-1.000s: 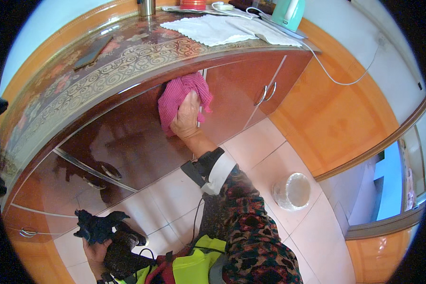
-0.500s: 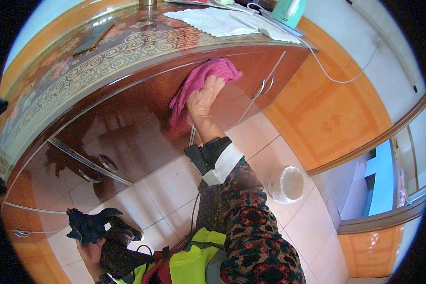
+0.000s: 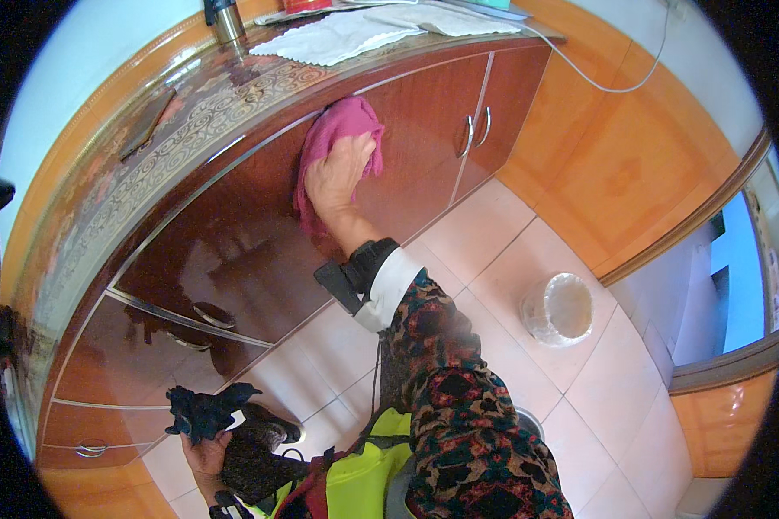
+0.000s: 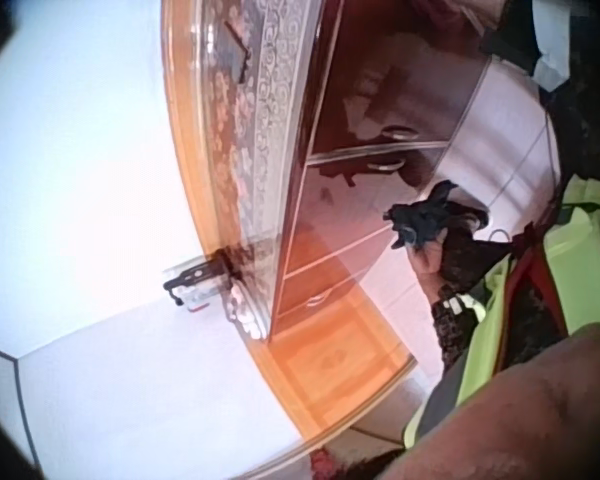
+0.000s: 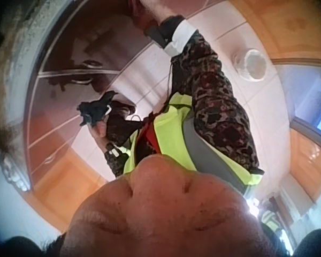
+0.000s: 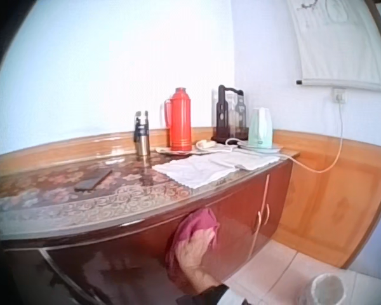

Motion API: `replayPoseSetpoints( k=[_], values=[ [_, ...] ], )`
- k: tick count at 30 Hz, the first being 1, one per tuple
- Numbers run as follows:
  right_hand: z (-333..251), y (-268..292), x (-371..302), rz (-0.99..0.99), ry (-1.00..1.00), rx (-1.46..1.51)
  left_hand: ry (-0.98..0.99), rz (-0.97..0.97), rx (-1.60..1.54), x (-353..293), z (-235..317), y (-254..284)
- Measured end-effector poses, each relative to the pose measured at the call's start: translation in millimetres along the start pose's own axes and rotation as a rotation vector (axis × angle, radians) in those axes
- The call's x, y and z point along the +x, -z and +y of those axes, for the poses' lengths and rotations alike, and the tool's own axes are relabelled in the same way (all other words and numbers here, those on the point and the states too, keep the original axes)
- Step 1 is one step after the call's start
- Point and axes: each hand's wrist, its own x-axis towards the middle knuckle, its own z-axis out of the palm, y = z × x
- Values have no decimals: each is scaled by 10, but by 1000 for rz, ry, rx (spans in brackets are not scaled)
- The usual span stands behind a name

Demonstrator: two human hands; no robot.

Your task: The person sits on the floor and wipes the front of a wooden cabinet using a blue cloth, then switches to a pink cloth to continue wiping the cabinet doors and top surface. They also use a small brush to clean the cabinet handles.

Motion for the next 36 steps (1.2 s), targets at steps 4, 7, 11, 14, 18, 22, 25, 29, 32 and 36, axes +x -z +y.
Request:
replayPoseSetpoints(
  k=[4,7,11,14,18,22,25,29,32,36],
  values=[
    [-96,91,110,-56,-109,10,-4,0,-29,-27,47,82],
    [-180,182,35,-97,2,-39,27,-58,-40,38,99,123],
    [-116,223,-23,-197,124,3,53,-127,-27,156,86,76],
    [30,213,202,22,90,-97,47,-34,17,136,29,43],
    [29,241,404,-133,-110,-119,25,6,14,48,9,93],
    [-210,248,175,-169,61,-113,34,15,13,54,65,136],
    [-252,314,-14,-238,199,-45,44,-59,29,101,78,102],
    [-171,518,-71,-391,446,115,70,-58,10,125,57,49],
    [-137,579,111,-242,71,339,39,-16,28,94,45,65],
    [-72,413,509,-114,-256,359,42,-24,-3,25,70,127]
  ],
)
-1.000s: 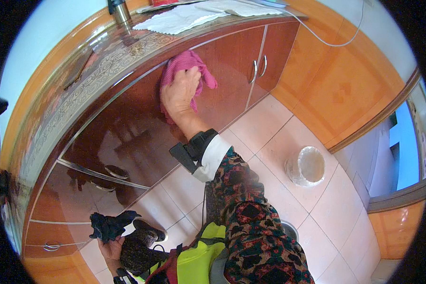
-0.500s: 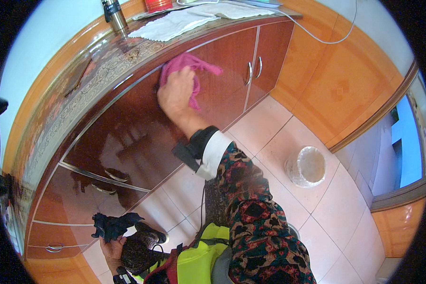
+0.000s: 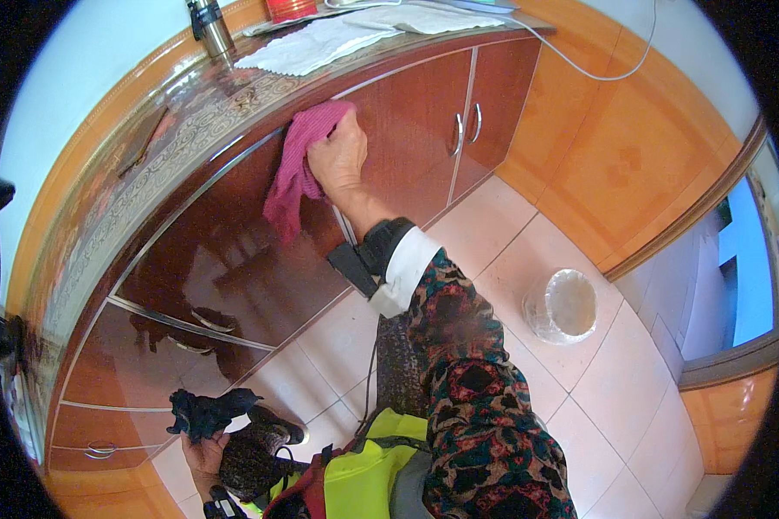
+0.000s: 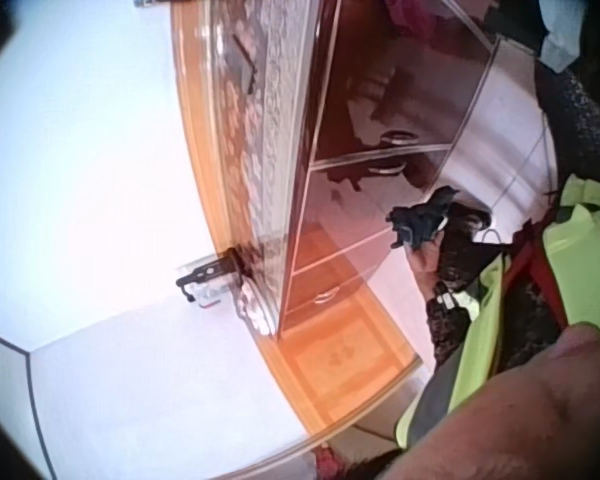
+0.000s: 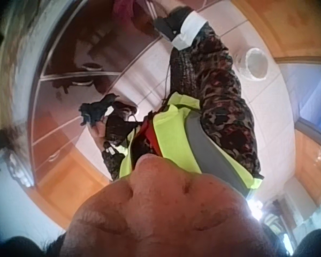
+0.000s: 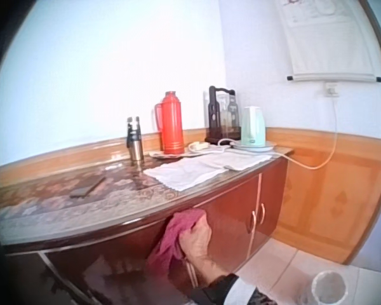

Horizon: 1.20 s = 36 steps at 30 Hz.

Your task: The person sits on the floor and wipes the front of a wooden cabinet using a blue cloth, then switches to a pink cloth to continue wiping the cabinet doors and top surface. They also use a small brush to clean the cabinet handles.

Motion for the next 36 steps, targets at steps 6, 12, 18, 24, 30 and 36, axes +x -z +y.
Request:
replayPoseSetpoints(
  k=[6,12,18,24,30,36],
  values=[
    [178,1,-59,-63,106,-192,-14,36,-81,-52,56,39],
    [239,269,98,-167,-17,-112,3,13,-25,21,37,39],
    [226,205,363,-109,-179,-210,8,21,-69,23,26,-57],
    [578,263,579,-44,-350,-11,-11,132,39,11,14,-116],
    [842,74,691,104,-626,606,14,25,-53,28,30,-3],
    [432,109,274,-155,-206,-245,40,101,-18,123,-5,-89]
  ],
)
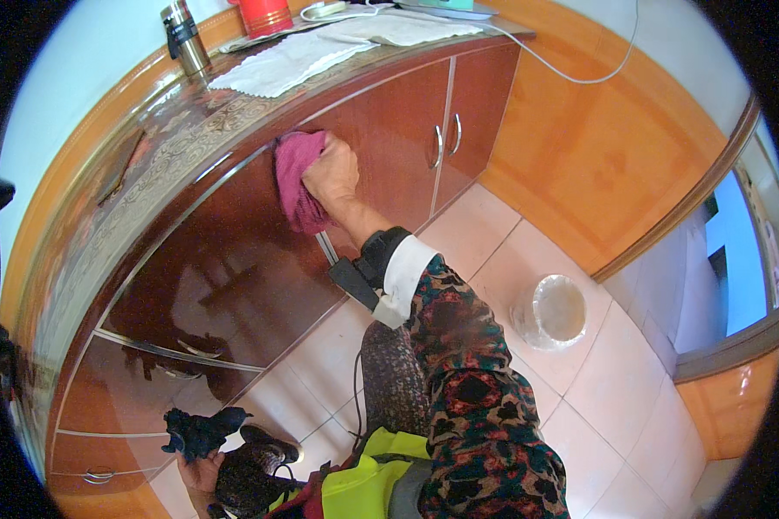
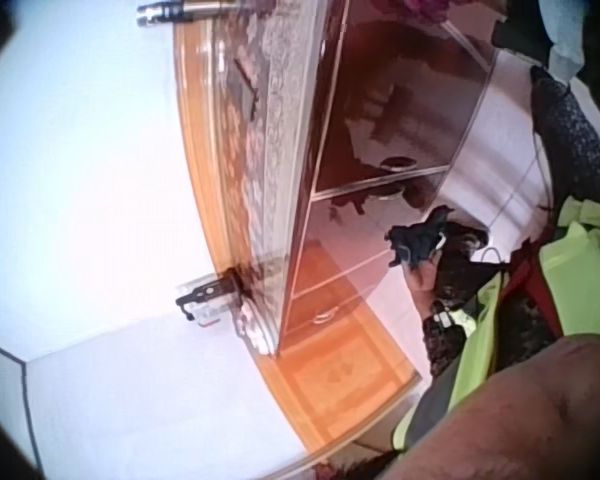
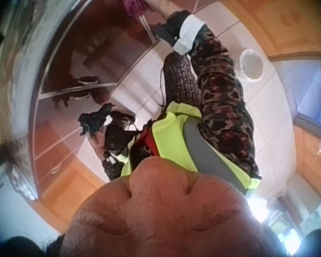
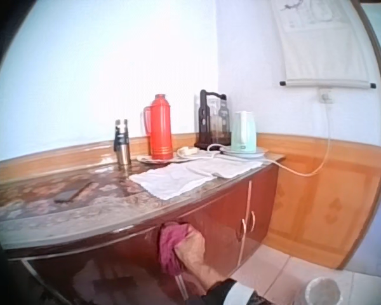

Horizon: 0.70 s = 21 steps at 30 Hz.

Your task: The person sits on the floor and wipes the front of a wooden cabinet using a blue cloth, then switches to a pink cloth to continue wiping the cabinet doors and top surface. They also use a small brush to clean the cabinet handles.

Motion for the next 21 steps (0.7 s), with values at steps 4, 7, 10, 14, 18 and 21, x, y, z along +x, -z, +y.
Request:
replayPoseSetpoints(
  k=[4,7,10,14,18,21],
  values=[
    [-91,129,108,-50,-218,552,39,-33,17,56,-5,-76],
    [108,229,448,-92,-367,851,48,-101,28,76,-10,-94],
    [389,198,756,-47,-343,927,25,-85,55,78,-30,-86],
    [601,229,1153,256,-478,737,-15,-3,71,40,-49,-35],
    [724,127,1284,463,-367,32,-6,-137,89,17,-30,20],
    [770,-355,958,474,-52,-318,-14,-126,84,-5,-24,32]
  ],
)
